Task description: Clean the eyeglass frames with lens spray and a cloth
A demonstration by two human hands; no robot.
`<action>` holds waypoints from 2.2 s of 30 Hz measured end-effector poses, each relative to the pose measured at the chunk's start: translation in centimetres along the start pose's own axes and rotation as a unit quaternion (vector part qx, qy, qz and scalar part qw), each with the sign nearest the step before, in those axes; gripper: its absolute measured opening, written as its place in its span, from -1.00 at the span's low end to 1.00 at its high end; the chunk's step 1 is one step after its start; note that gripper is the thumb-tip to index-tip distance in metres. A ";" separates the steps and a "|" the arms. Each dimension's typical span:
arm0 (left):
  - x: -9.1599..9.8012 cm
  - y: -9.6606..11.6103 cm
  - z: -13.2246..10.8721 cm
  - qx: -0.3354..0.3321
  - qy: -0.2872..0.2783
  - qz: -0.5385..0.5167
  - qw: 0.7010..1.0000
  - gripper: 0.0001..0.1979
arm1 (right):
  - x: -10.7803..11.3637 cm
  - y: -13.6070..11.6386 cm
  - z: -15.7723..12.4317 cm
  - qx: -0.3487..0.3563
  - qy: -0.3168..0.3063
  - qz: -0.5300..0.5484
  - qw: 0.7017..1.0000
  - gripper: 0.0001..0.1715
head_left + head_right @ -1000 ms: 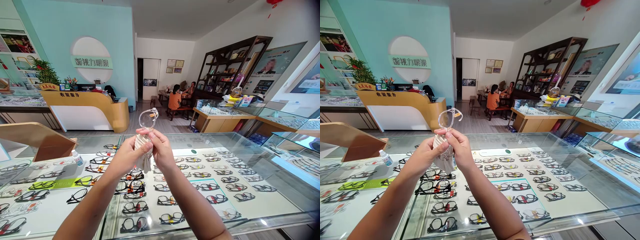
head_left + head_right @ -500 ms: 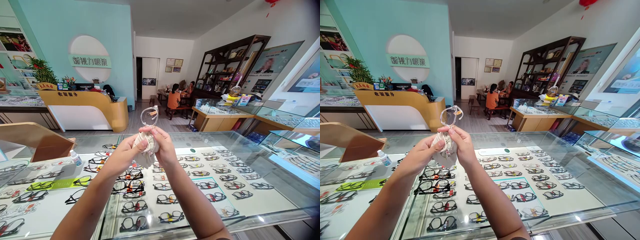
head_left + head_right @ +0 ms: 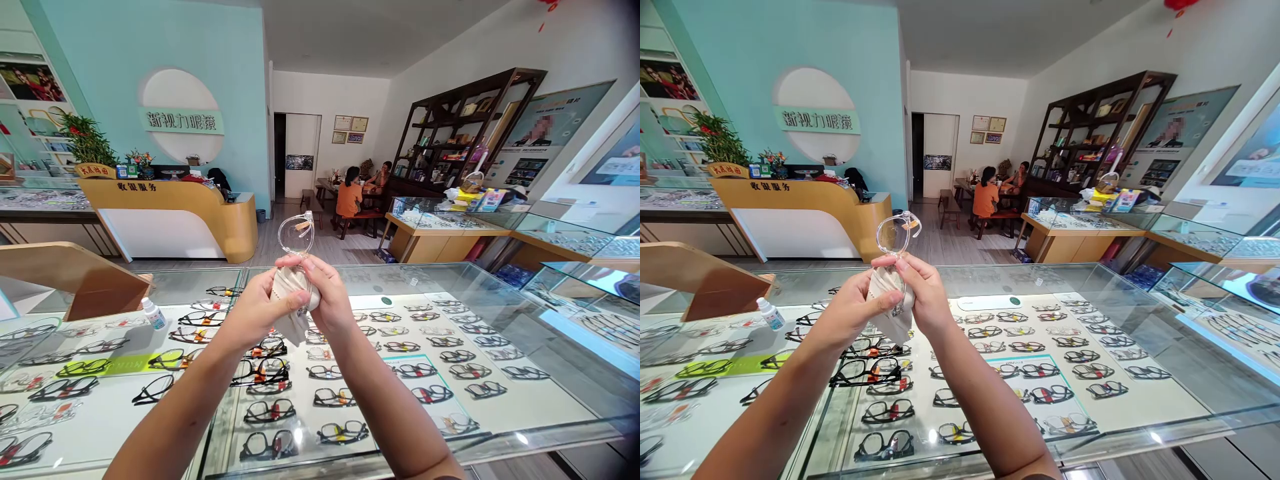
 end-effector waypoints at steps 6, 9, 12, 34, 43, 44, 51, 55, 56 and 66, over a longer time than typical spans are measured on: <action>0.2 -0.3 -0.3 -0.035 0.084 -0.029 0.995 -0.41 | -0.5 0.6 -0.4 0.015 0.019 0.003 1.000 -0.59; 0.3 0.1 -0.7 -0.055 0.117 -0.035 0.991 -0.42 | -0.8 0.4 -0.7 0.044 0.011 -0.014 0.999 -0.56; 0.4 0.3 -1.2 -0.069 0.150 -0.030 0.986 -0.42 | -1.0 0.0 -1.0 0.067 0.002 -0.021 0.998 -0.58; -0.2 -0.4 0.1 0.000 -0.030 -0.018 0.999 -0.48 | -0.3 -0.5 0.0 -0.019 -0.024 -0.013 0.999 -0.63; 0.1 -0.5 -0.5 -0.048 0.111 -0.006 0.993 -0.45 | -1.3 0.5 -0.3 -0.025 -0.026 0.035 0.999 -0.68; 0.2 -0.3 -0.6 -0.057 0.130 -0.007 0.990 -0.44 | -1.5 0.4 -0.4 -0.021 -0.031 0.031 0.999 -0.67; 0.5 -0.8 0.3 -0.015 0.046 -0.022 0.999 -0.37 | -0.3 0.1 0.0 -0.021 -0.015 0.009 1.000 -0.66; -0.1 -1.1 0.3 0.042 -0.096 -0.037 0.994 -0.46 | 0.1 -0.1 0.5 -0.045 -0.017 0.036 0.998 -0.64; -0.1 -0.9 0.3 0.039 -0.102 -0.037 0.993 -0.48 | 0.2 -0.2 0.5 -0.047 -0.016 0.040 0.998 -0.63; 0.4 -1.1 0.0 -0.044 0.113 -0.022 0.992 -0.52 | -0.8 0.7 -0.2 -0.035 0.005 0.039 0.999 -0.66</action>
Point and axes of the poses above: each hand's wrist, its own z-axis towards the middle knuckle, its own x-axis out of the back of the hand, y = z × x, the point moved 10 cm from there along z, towards the middle knuckle, and after that the axes turned 5 degrees about y, right-handed, at the moved point
